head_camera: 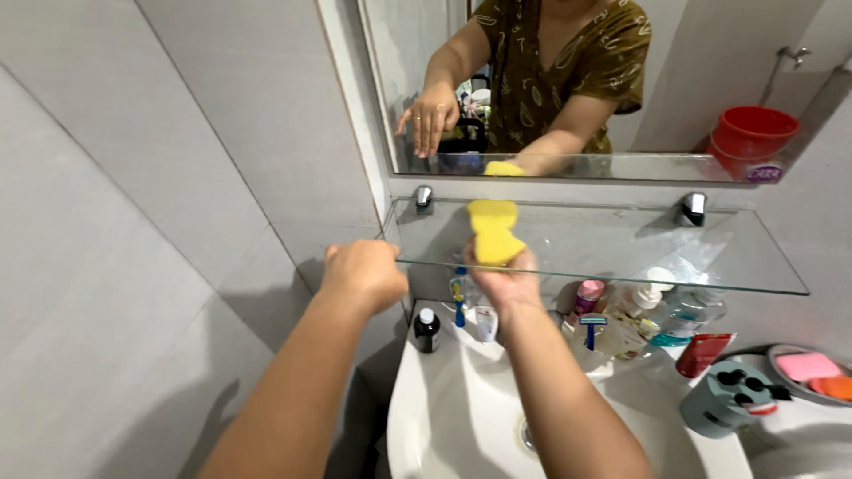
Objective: The person cleans a bathroom sink and a glass shelf using a handheld bidet sprayer and a sponge. They move various items including toothpaste, bottles, a razor, and a toothbrush holder while wiping the shelf and mirror surface with the sponge.
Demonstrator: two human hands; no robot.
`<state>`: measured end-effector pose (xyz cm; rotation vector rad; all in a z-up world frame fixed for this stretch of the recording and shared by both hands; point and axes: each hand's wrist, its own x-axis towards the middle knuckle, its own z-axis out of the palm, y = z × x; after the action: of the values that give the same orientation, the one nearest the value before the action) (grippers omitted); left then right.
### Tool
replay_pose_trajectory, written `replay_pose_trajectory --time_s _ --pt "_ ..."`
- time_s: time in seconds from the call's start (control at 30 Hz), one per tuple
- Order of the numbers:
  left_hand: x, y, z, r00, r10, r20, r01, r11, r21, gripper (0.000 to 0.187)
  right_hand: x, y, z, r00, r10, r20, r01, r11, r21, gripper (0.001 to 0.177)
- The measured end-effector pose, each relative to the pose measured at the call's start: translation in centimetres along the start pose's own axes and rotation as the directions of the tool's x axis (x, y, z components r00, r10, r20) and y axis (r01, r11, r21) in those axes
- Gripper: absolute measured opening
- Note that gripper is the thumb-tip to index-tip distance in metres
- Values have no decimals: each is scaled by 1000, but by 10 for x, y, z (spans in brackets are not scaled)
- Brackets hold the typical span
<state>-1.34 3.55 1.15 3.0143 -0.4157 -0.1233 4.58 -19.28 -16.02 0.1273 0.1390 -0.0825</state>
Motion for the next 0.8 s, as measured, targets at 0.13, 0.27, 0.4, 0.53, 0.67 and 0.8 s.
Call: replay_pose_trajectory --time_s 0.13,0.27,0.4,0.53,0.67,0.8 --pt "7 2 0 1000 -6 27 4 998 61 54 -42 -70 16 992 -124 -8 123 991 -59 32" --pt "11 3 -1 997 -53 46 49 995 84 58 -69 -136 19 976 -215 29 216 971 -104 30" --pt "7 4 -4 996 -79 32 78 995 58 62 -90 -178 20 954 -293 60 298 950 -94 32" --pt "0 8 -7 996 -85 40 83 995 57 62 -105 -193 21 929 -348 125 357 932 -56 27" --pt "-3 9 -10 995 -90 42 87 995 50 63 -124 -190 14 927 -356 117 357 934 13 26" --pt "-4 8 -11 996 -80 48 77 996 54 63 -136 -163 10 910 -408 77 412 910 -49 25"
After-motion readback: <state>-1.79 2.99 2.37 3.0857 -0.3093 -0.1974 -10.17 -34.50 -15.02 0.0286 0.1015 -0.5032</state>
